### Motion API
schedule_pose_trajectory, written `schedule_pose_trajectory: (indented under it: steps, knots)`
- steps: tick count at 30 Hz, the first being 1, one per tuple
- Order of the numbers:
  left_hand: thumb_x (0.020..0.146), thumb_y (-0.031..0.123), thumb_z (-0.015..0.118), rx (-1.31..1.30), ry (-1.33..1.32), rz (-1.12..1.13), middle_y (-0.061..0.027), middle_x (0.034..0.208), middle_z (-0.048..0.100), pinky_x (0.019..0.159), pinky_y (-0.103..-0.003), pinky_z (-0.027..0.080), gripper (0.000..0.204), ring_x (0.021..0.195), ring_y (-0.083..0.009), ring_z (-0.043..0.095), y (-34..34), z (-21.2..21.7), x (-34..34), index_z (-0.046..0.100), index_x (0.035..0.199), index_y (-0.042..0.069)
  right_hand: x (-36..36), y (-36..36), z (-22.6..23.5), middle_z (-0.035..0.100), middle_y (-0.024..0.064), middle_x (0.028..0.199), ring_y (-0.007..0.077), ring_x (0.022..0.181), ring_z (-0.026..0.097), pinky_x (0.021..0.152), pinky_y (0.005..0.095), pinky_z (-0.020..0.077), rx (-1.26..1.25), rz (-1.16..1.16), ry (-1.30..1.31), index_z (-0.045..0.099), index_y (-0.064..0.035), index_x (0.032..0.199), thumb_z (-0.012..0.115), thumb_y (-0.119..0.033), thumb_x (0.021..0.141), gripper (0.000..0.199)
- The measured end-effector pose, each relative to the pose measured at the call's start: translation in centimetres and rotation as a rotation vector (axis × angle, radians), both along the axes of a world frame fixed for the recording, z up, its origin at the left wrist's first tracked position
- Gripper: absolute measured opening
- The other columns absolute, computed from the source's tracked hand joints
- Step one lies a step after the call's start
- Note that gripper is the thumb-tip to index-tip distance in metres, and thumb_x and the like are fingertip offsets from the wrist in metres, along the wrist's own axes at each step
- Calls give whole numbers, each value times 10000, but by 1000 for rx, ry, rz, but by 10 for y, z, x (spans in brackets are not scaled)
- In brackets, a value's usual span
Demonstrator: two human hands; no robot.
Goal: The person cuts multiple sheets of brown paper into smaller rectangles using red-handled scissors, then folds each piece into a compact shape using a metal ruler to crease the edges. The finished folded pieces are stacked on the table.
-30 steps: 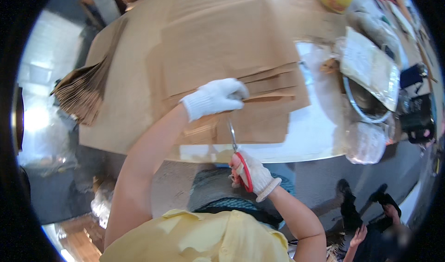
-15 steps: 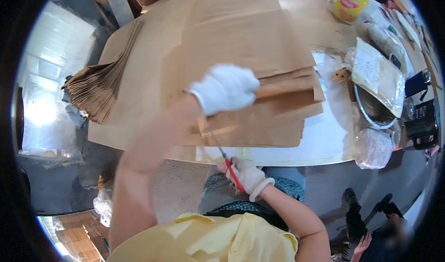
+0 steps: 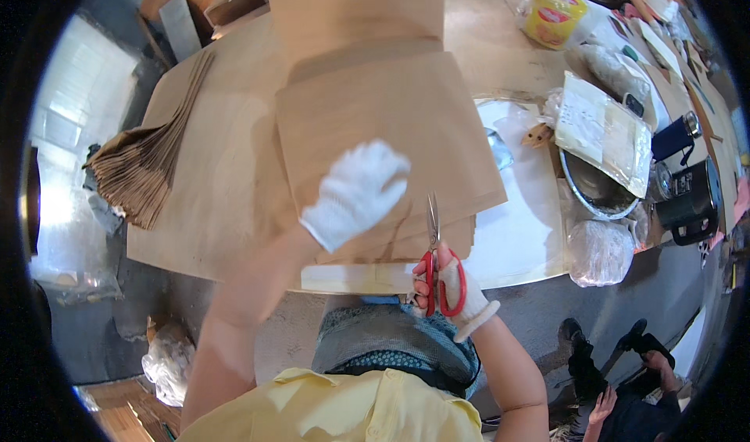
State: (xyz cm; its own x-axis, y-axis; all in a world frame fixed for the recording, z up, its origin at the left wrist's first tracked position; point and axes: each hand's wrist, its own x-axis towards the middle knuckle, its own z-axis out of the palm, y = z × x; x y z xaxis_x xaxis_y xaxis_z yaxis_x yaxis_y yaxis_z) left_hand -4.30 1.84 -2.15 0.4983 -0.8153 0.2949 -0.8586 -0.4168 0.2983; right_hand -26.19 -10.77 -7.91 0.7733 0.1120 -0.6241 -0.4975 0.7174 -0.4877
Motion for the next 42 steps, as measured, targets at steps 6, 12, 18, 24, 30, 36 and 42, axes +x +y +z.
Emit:
schedule_pose_trajectory:
  steps: [6,12,18,24,30,36,42]
  knots:
    - [845,316,770,130,200,107,-102,1081,641,896,-457,531,314,1030,-328,632,10,-39,-34,697,1088,131,1,-12,14,587,80,814,228,697,601,678,366,549,182,-21,104,563,-14,1097,395,-952,851,984]
    - [868,256,751,238,183,207,-109,1083,645,897,-456,535,339,1025,-337,636,3,-36,-38,659,1167,126,0,-15,29,587,39,740,179,602,598,556,327,527,-89,142,47,561,-40,1067,425,-744,1025,719]
    - [868,162,727,203,222,129,-107,1081,645,893,-459,544,291,1037,-339,639,8,-39,-29,649,1147,132,-25,-54,7,553,15,621,148,478,528,456,304,459,-302,11,110,565,-65,981,494,-609,1071,557]
    - [863,133,720,173,276,-20,-114,1096,648,924,-442,558,320,1057,-337,655,19,-40,-11,661,1177,116,-20,-58,-32,519,0,615,126,465,494,420,280,416,-319,-58,50,560,-92,957,549,-566,1063,486]
    - [900,169,712,384,676,-176,-131,1176,685,925,-385,566,383,1055,-268,697,5,-25,36,657,1269,80,-7,76,-33,601,73,721,196,618,633,563,365,548,-296,370,-102,593,-44,1131,559,-511,1060,474]
    - [923,209,702,437,924,-40,-105,1192,701,893,-387,571,364,991,-262,716,9,12,31,663,1268,97,43,129,4,604,67,712,184,588,639,516,338,551,-385,461,-43,600,-32,1136,574,-606,1032,584]
    - [895,111,643,191,257,83,-124,1078,688,843,-477,574,135,965,-372,709,9,-11,33,674,1016,163,30,91,2,598,58,696,172,594,643,525,344,555,-306,578,10,600,-30,1120,546,-591,1052,568]
